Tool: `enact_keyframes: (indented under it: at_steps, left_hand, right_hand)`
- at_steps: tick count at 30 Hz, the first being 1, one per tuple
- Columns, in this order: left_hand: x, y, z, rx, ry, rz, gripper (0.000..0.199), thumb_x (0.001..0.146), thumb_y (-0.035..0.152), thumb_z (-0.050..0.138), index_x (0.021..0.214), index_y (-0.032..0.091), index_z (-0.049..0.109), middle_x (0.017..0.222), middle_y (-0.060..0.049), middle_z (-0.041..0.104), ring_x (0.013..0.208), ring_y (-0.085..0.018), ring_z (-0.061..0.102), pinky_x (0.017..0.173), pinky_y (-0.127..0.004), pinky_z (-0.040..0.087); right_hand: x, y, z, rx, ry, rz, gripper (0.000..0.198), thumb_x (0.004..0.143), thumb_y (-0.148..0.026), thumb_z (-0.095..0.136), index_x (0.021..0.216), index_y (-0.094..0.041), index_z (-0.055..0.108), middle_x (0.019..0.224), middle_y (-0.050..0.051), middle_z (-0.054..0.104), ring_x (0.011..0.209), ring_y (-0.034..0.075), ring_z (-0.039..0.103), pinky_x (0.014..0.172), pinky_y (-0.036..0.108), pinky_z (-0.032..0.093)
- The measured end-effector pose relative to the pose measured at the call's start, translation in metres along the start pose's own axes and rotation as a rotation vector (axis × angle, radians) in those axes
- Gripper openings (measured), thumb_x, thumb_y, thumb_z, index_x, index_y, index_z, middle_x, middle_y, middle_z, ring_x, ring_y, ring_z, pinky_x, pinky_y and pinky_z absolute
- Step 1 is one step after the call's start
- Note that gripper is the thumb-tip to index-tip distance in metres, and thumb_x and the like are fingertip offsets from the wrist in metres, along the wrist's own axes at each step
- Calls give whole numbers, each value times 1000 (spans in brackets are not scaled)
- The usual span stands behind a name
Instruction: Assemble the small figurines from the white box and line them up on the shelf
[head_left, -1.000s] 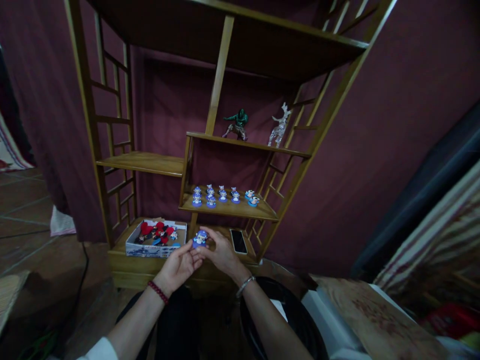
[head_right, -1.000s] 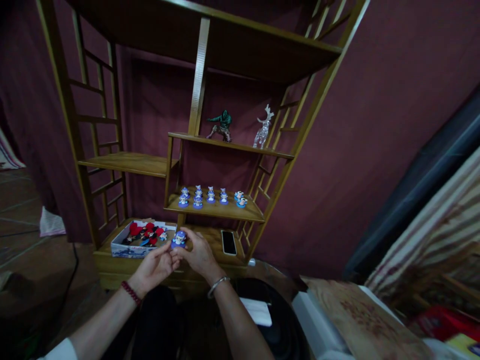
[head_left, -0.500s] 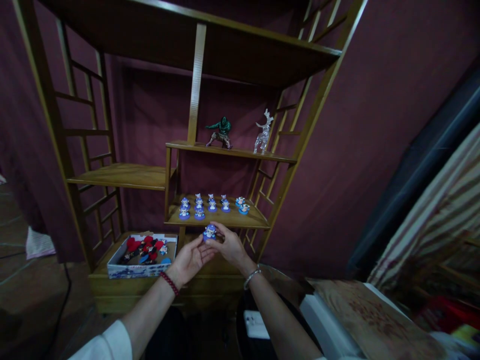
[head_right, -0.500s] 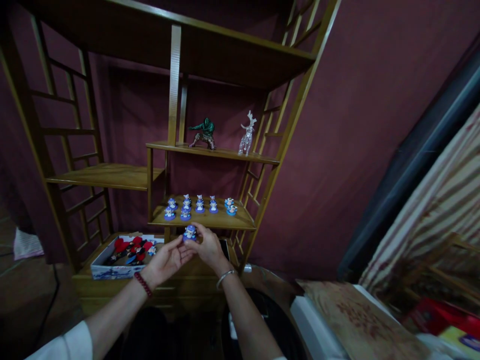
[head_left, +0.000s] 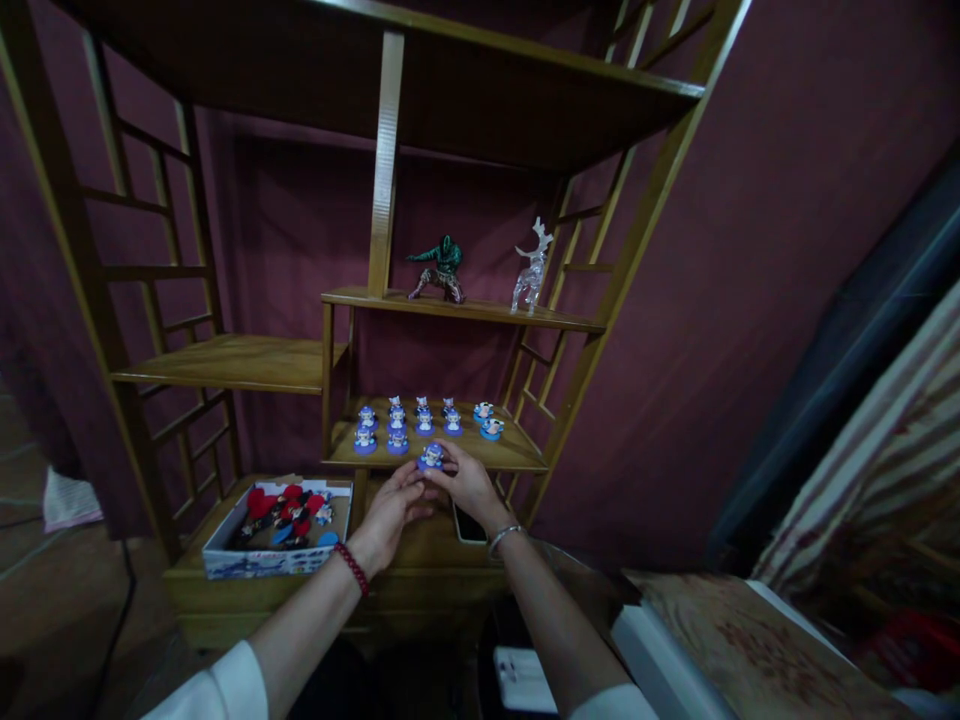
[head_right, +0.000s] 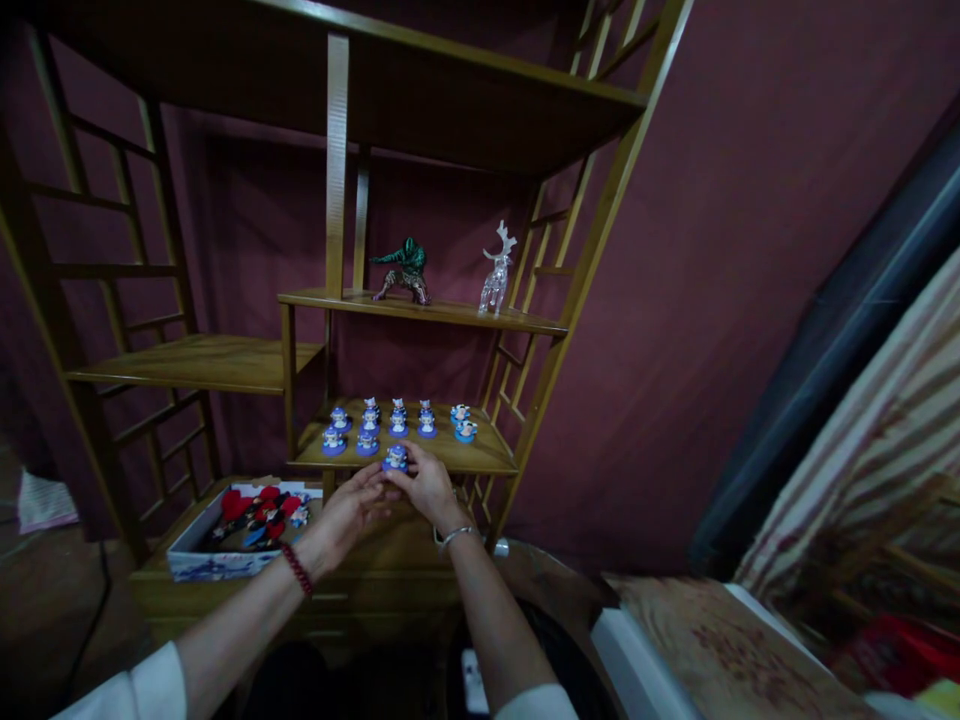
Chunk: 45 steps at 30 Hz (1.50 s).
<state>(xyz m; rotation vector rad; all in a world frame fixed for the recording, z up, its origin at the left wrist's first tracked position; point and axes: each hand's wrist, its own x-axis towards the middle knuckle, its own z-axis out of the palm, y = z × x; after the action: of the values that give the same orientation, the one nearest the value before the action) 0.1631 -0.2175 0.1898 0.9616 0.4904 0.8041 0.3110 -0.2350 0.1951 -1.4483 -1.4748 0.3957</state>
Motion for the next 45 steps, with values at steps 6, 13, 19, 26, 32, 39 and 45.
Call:
enact_keyframes:
  at_steps: [6, 13, 19, 26, 32, 39, 45]
  left_hand:
    - [14, -3, 3, 160, -7, 6, 53, 73, 8, 49, 124, 18, 39, 117, -12, 49, 72, -10, 57, 59, -21, 43]
    - [32, -8, 0, 252, -6, 5, 61, 75, 11, 49, 132, 14, 26, 91, -8, 59, 61, -8, 55, 53, -20, 40]
    - [38, -7, -4, 268, -29, 28, 64, 75, 7, 45, 134, 12, 21, 76, -2, 60, 53, -7, 54, 52, -20, 40]
    - [44, -7, -6, 290, -33, 22, 63, 76, 5, 43, 134, 12, 19, 73, -2, 60, 53, -8, 54, 52, -21, 40]
    - [47, -11, -8, 305, -34, 32, 64, 76, 6, 43, 135, 14, 19, 73, -2, 60, 54, -8, 54, 53, -21, 40]
    - [48, -15, -10, 331, -42, 41, 68, 76, 8, 46, 136, 16, 15, 73, -1, 60, 53, -7, 54, 53, -20, 40]
    - [51, -17, -10, 374, -55, 49, 67, 77, 8, 45, 136, 18, 14, 72, 0, 59, 51, -6, 52, 52, -20, 39]
  right_hand:
    - [20, 23, -1, -2, 27, 3, 50, 65, -22, 64, 112, -21, 49, 106, 5, 61, 95, 18, 58, 82, 33, 48]
    - [36, 39, 1, 46, -17, 4, 48, 66, -21, 63, 112, -22, 49, 106, 5, 61, 96, 17, 58, 80, 32, 49]
    - [46, 47, 2, -101, 18, -27, 46, 65, -25, 64, 110, -21, 53, 99, 5, 63, 89, 18, 60, 75, 31, 50]
    - [54, 55, 3, -186, 28, -26, 49, 64, -28, 66, 111, -22, 53, 100, 4, 63, 89, 18, 59, 81, 33, 47]
    - [57, 56, 1, -247, 15, -10, 50, 65, -32, 65, 112, -22, 53, 99, 5, 63, 89, 19, 59, 81, 34, 46]
    - [57, 54, -2, -300, -18, -37, 46, 67, -32, 65, 111, -23, 54, 98, 5, 64, 88, 18, 59, 81, 33, 45]
    - [57, 50, -5, -360, -46, -59, 43, 69, -35, 62, 109, -20, 55, 98, 6, 63, 89, 18, 57, 81, 32, 44]
